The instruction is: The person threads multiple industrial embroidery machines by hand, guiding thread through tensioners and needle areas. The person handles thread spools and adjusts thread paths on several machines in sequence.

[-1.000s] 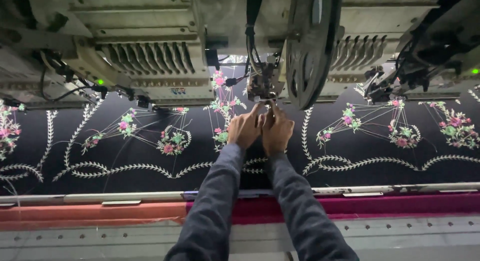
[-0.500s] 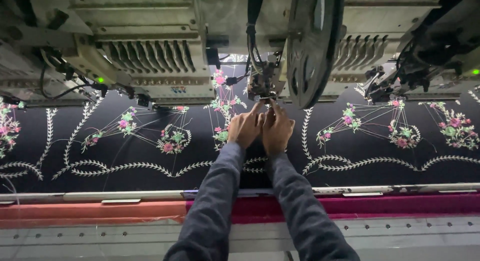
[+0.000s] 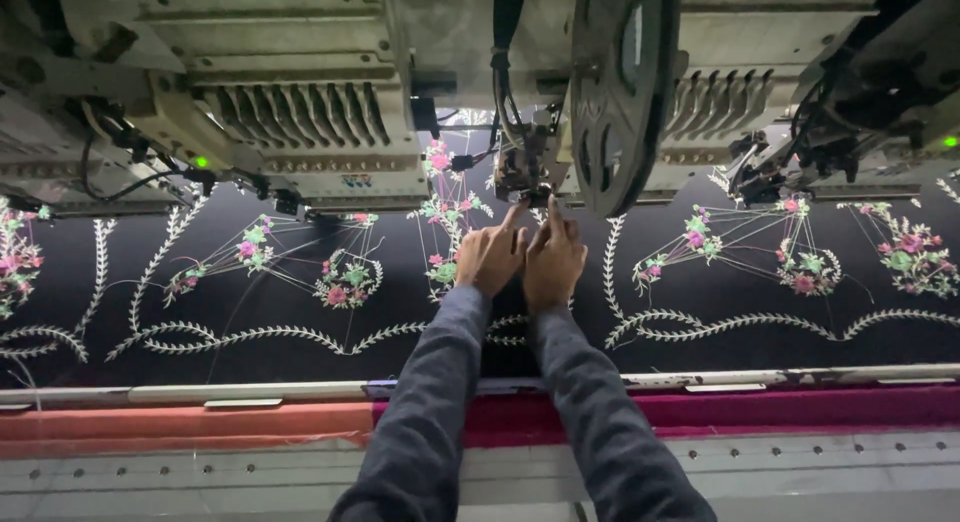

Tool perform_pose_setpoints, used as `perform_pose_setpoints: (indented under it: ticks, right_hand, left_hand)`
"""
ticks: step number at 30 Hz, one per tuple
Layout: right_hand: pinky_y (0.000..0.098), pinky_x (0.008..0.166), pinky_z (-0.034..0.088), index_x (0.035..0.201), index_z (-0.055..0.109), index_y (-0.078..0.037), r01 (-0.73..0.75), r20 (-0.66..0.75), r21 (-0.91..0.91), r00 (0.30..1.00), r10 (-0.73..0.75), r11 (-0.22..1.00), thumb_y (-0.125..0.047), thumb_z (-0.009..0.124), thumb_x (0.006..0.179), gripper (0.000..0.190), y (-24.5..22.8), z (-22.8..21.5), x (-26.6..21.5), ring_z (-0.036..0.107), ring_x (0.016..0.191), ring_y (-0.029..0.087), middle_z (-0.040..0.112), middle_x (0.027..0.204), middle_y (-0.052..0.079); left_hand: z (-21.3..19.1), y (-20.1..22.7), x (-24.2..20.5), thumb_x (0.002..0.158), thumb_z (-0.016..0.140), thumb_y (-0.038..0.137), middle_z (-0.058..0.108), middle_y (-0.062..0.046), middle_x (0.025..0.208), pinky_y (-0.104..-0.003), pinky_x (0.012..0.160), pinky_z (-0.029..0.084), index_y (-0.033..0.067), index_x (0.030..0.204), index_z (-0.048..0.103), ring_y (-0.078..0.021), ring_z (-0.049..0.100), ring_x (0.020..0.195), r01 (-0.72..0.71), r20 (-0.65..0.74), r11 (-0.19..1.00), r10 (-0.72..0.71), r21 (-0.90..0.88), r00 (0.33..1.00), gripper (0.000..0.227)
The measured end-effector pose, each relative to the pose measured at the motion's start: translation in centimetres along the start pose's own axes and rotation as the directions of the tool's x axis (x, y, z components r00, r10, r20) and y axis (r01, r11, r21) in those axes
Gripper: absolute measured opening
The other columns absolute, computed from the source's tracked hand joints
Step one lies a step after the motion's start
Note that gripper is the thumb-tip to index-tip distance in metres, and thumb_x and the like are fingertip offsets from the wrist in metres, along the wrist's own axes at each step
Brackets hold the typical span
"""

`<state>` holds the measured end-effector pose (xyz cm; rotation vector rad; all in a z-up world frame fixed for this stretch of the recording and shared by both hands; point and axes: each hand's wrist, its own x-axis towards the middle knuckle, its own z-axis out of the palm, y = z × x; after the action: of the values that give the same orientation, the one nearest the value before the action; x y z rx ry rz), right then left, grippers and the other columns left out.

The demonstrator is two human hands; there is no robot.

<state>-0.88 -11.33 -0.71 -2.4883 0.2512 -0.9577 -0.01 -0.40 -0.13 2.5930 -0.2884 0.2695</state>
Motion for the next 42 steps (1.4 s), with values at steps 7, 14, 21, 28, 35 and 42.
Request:
perform_pose_setpoints:
  ticks: [7, 14, 21, 28, 35, 42]
  right_hand:
    - [0.0347, 0.070, 0.052, 0.136, 0.062, -0.033, 0.055, -0.041, -0.207, 0.997, -0.064, 0.977, -0.019, 0.061, 0.093, 0.046, 2.1, 3.0, -0.5, 0.070, 0.078, 0.017, 0.062, 0.094, -0.004]
    - [0.0378, 0.076, 0.053, 0.140, 0.056, -0.030, 0.107, -0.011, -0.208, 0.994, -0.112, 0.972, -0.017, 0.063, 0.095, 0.048, 0.8, 1.1, -0.4, 0.071, 0.086, 0.021, 0.062, 0.103, 0.003]
    - [0.0403, 0.074, 0.057, 0.111, 0.068, -0.024, -0.132, 0.170, 0.111, 0.979, 0.112, 0.985, -0.015, 0.069, 0.091, 0.021, 2.6, 0.5, -0.1, 0.073, 0.081, 0.027, 0.065, 0.085, -0.002]
    - [0.0364, 0.085, 0.049, 0.118, 0.068, -0.022, 0.290, 0.128, -0.022, 0.950, -0.285, 0.957, -0.016, 0.065, 0.088, 0.031, 2.7, -1.3, -2.7, 0.063, 0.097, 0.024, 0.059, 0.110, 0.004]
    - [0.0500, 0.123, 0.023, 0.161, 0.028, -0.018, 0.304, 0.627, -0.153, 0.766, -0.146, 0.940, -0.027, 0.046, 0.098, 0.066, -2.2, -10.3, -5.3, 0.032, 0.149, 0.030, 0.018, 0.169, 0.012]
    - [0.0559, 0.124, 0.019, 0.161, 0.022, -0.023, 0.252, 0.730, -0.167, 0.681, -0.052, 0.953, -0.045, 0.033, 0.103, 0.063, -1.9, -14.1, -9.3, 0.020, 0.155, 0.026, 0.016, 0.169, 0.010]
  left_hand:
    - [-0.8, 0.6, -0.1, 0.099, 0.046, 0.037, 0.071, -0.019, 0.068, -0.056, 0.075, 0.058, 0.0320, 0.150, 0.042, -0.0442, 0.074, 0.072, 0.015, 0.021, 1.000, -0.015, -0.013, 1.000, 0.052]
    - [-3.5, 1.9, -0.2, 0.098, 0.046, 0.037, 0.071, -0.020, 0.070, -0.057, 0.076, 0.058, 0.0277, 0.147, 0.045, -0.0449, 0.073, 0.074, 0.022, 0.023, 0.998, -0.021, -0.058, 1.000, 0.050]
    - [-4.7, 2.7, -1.1, 0.096, 0.054, 0.038, 0.070, -0.020, 0.073, -0.060, 0.078, 0.055, 0.0232, 0.132, 0.039, -0.0478, 0.072, 0.079, 0.101, 0.048, 0.957, -0.091, -0.273, 0.995, 0.042]
    - [4.3, -1.8, -2.5, 0.084, 0.064, 0.019, 0.068, -0.014, 0.106, -0.053, 0.070, 0.061, 0.0174, 0.130, 0.046, -0.0424, 0.072, 0.078, -0.152, -0.058, 0.988, 0.150, -0.037, 0.987, 0.049]
    - [-1.7, 0.5, -9.1, 0.089, 0.062, 0.016, 0.048, -0.008, 0.123, -0.046, 0.092, 0.053, 0.0200, 0.130, 0.061, -0.0365, 0.058, 0.112, -0.285, -0.122, 0.953, 0.296, 0.099, 0.947, 0.041]
    - [-3.2, 2.5, -16.4, 0.098, 0.053, 0.023, 0.034, -0.010, 0.163, -0.047, 0.119, 0.033, 0.0228, 0.146, 0.055, -0.0297, 0.038, 0.147, -0.096, 0.020, 0.986, 0.094, 0.135, 0.995, 0.048]
